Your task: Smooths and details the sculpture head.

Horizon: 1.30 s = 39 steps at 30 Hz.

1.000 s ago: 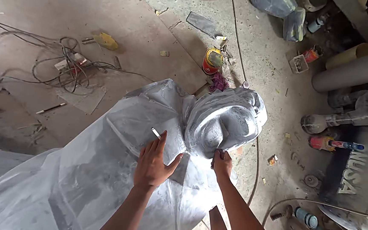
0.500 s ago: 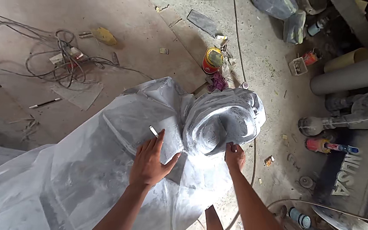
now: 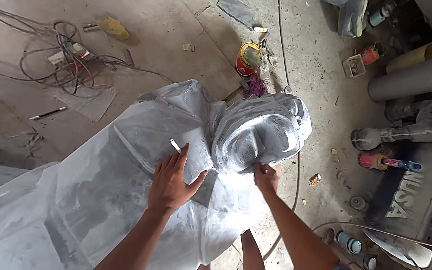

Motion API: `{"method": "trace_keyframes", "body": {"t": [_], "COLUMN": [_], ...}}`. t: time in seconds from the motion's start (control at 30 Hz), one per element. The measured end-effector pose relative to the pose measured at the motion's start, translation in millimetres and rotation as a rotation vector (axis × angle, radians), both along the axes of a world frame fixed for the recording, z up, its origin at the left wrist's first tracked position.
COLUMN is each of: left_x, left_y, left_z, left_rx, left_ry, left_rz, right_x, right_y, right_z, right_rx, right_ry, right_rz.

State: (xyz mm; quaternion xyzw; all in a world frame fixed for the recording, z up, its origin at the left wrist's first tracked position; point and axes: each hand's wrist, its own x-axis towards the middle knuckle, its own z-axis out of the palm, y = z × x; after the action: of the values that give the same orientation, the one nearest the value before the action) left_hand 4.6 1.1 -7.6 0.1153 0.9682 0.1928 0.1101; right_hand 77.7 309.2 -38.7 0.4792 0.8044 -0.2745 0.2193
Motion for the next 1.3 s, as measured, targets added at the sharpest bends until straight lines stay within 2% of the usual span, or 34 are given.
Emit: {"method": "trace_keyframes", "body": {"t": [0.07,0.1,0.17,0.23,0.3,0.37,0.43,0.53,0.6,0.67,0.8,0.87,0.97,1.03,1.1,1.2,1.3], "left_x": [-0.9,-2.5,0.2,-1.2,-1.8,-2.1,-1.4,-1.0,-2.4,-3.1,-6.7,-4.2,-2.2,-3.1,-3.8,-3.1,-3.0], "left_y": [-1.6,-2.2,-1.8,-1.2,-0.9,-0.3,-1.1,1.7,2.2,-0.7,2.7,0.8,-0.7,0.1,-0.8,-0.5,-0.1], "left_z": [-1.2,-1.8,-0.8,-0.1,1.9,2.3,1.4,0.8,-0.2,0.3,2.5,2.2,1.5,1.8,1.5,2.0,5.3], "left_rx": [-0.007,-0.013,-0.024,-0.023,-0.010,-0.016,-0.037,-0.044,-0.041,-0.052,-0.065,-0.061,-0.050,-0.041,-0.028,-0.008,-0.013], "left_ry": [0.004,0.011,0.010,0.008,-0.007,-0.017,-0.017,0.001,0.004,0.000,-0.030,-0.038,-0.035,-0.028,-0.018,-0.007,-0.011], "left_rz": [0.003,0.002,-0.004,-0.006,-0.012,-0.012,-0.012,-0.014,-0.015,-0.012,-0.019,-0.019,-0.015,-0.017,-0.022,-0.023,-0.028], "right_x": [-3.6,-2.5,6.7,5.8,-2.3,-4.9,-1.1,4.7,7.6,5.8,-0.9,4.5,7.9,6.4,11.2,16.8,22.2], "right_y": [27.4,24.6,-5.0,-20.9,3.3,23.0,-11.2,-74.5,-64.2,-55.0,-95.6,-90.1,-88.2,-94.3,-81.2,-35.7,-2.2], "right_z": [-2.5,-8.6,-13.2,-10.2,-0.9,-8.9,-14.4,-7.4,-5.4,-11.4,0.2,2.8,-4.0,5.5,21.1,36.0,25.4], "right_rx": [0.160,0.202,0.120,-0.006,-0.045,0.067,0.057,-0.109,-0.170,-0.139,-0.205,-0.229,-0.131,-0.225,-0.351,-0.063,0.146], "right_ry": [-0.008,0.015,0.062,0.052,-0.027,-0.001,0.089,0.185,0.160,0.148,0.227,0.185,0.147,0.177,0.155,0.011,0.116], "right_rz": [0.065,0.037,-0.075,-0.068,0.037,0.021,-0.125,-0.385,-0.352,-0.353,-0.534,-0.476,-0.418,-0.393,-0.157,0.413,0.670]}}
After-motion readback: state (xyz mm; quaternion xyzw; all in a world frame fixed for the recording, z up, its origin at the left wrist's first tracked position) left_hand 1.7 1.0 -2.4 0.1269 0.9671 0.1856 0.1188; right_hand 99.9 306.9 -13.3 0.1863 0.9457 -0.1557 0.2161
